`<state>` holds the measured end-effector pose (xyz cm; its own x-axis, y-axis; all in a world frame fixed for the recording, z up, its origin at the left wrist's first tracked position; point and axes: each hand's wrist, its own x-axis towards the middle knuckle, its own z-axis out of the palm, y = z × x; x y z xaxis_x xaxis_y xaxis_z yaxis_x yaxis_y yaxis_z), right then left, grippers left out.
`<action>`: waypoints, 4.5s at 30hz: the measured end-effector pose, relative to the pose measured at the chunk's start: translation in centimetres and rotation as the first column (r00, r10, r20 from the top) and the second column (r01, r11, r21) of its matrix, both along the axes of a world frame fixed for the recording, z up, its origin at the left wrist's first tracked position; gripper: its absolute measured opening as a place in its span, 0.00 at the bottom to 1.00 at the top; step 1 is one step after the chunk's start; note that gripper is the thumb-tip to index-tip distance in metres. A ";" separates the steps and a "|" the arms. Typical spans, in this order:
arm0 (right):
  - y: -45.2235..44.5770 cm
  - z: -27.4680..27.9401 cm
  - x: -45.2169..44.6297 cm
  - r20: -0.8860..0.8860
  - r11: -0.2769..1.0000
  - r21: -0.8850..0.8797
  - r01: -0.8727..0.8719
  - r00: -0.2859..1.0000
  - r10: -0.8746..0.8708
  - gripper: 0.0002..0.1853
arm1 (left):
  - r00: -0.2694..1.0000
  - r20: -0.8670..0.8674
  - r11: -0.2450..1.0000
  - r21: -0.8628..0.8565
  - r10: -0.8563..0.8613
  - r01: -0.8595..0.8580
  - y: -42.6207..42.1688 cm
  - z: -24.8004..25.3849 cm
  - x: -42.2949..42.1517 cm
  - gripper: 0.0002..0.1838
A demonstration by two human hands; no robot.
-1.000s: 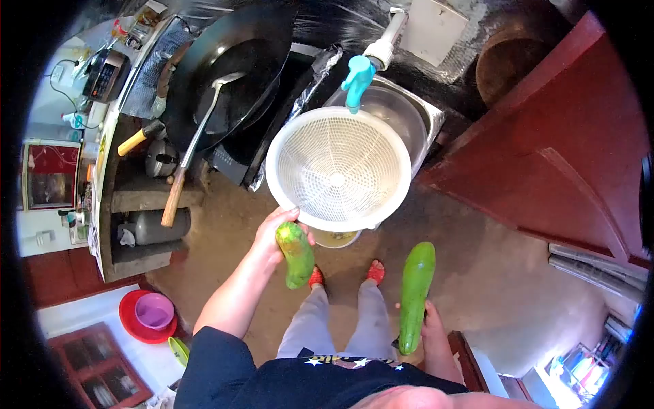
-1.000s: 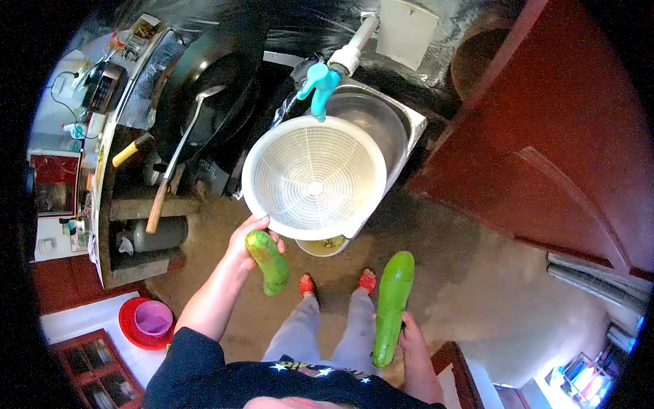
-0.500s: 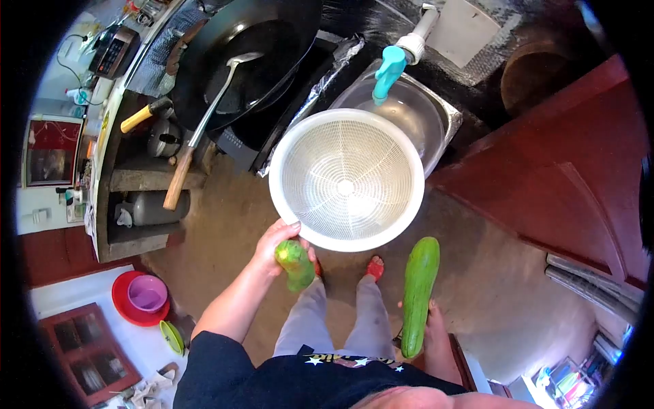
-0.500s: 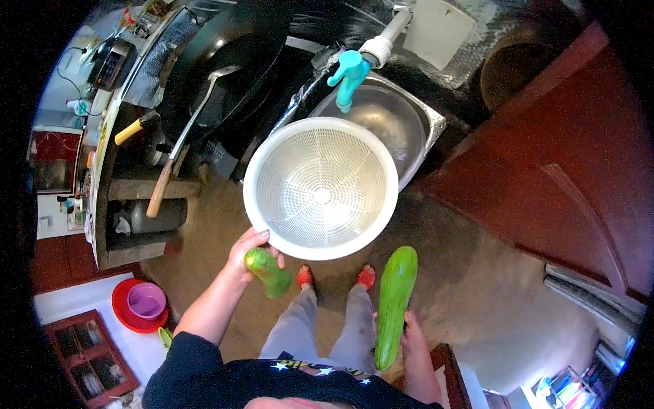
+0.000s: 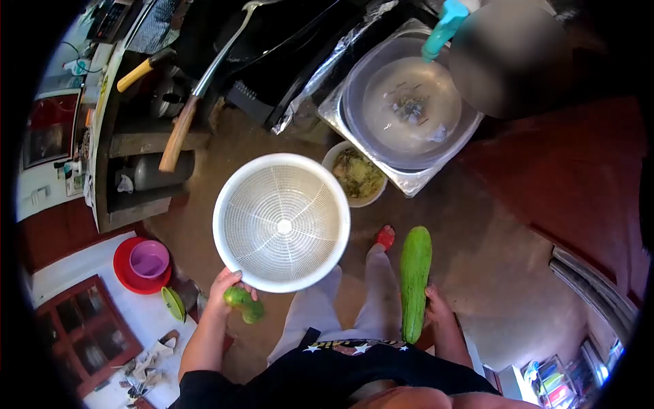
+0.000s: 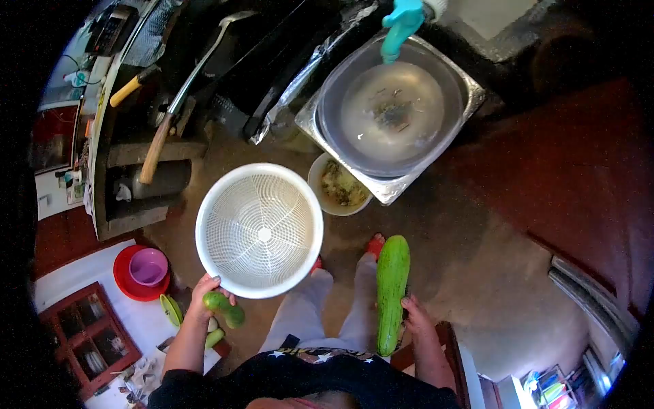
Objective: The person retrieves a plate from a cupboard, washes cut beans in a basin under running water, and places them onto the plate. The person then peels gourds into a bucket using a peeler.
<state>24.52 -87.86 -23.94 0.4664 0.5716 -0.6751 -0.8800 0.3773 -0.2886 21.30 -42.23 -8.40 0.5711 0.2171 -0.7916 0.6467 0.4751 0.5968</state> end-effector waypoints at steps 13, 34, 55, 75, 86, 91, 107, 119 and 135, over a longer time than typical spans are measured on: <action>7.5 -9.3 -7.1 -0.202 0.954 -0.226 -0.199 0.967 0.154 0.29 | 0.937 -0.153 0.950 0.048 0.314 -0.310 10.5 -32.9 -4.1 0.15; 39.4 -28.5 -3.1 -0.181 0.658 -0.435 -0.615 0.776 0.605 0.23 | 0.705 -0.265 0.704 -0.114 0.658 -0.701 15.8 -45.9 -21.1 0.23; 39.9 -35.8 0.9 -0.097 0.290 -0.357 -0.888 0.345 0.934 0.27 | 0.392 0.109 0.360 -0.667 0.913 -0.653 12.5 -38.2 -13.4 0.24; 26.9 -11.2 13.5 0.398 0.171 -0.618 -0.767 -0.118 0.910 0.25 | 0.863 0.436 0.812 -0.388 -0.256 0.436 1.6 -26.5 -2.5 0.45; 24.9 -12.8 16.8 0.271 0.686 -0.610 -0.396 0.710 0.650 0.14 | 0.992 0.120 0.930 -0.356 -0.047 0.088 -4.2 -27.0 1.5 0.34; 26.3 -10.3 12.5 0.279 0.507 -0.580 -0.638 0.428 0.859 0.19 | 0.997 0.053 0.955 -0.289 -0.060 0.073 -4.6 -28.7 0.5 0.33; 31.3 -7.8 11.5 0.415 0.309 -0.774 -0.553 -0.074 0.907 0.19 | 0.949 0.128 0.938 -0.161 -0.288 0.307 0.0 -26.9 -1.2 0.28; 31.7 -8.5 11.0 0.363 0.272 -0.849 -0.452 -0.125 0.923 0.12 | 0.966 0.164 0.922 -0.301 -0.202 0.244 0.7 -27.8 -1.9 0.28; 28.5 -8.3 11.4 0.205 0.864 -0.318 -0.391 0.861 0.465 0.17 | 0.886 -0.020 0.698 -0.608 0.463 -0.379 -1.8 -32.2 -0.6 0.24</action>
<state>35.89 -59.40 -32.27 0.3975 0.5795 -0.7115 -0.8116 -0.1397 -0.5672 20.68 -44.05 -40.59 0.6357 -0.0162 -0.7718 0.2333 0.9571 0.1721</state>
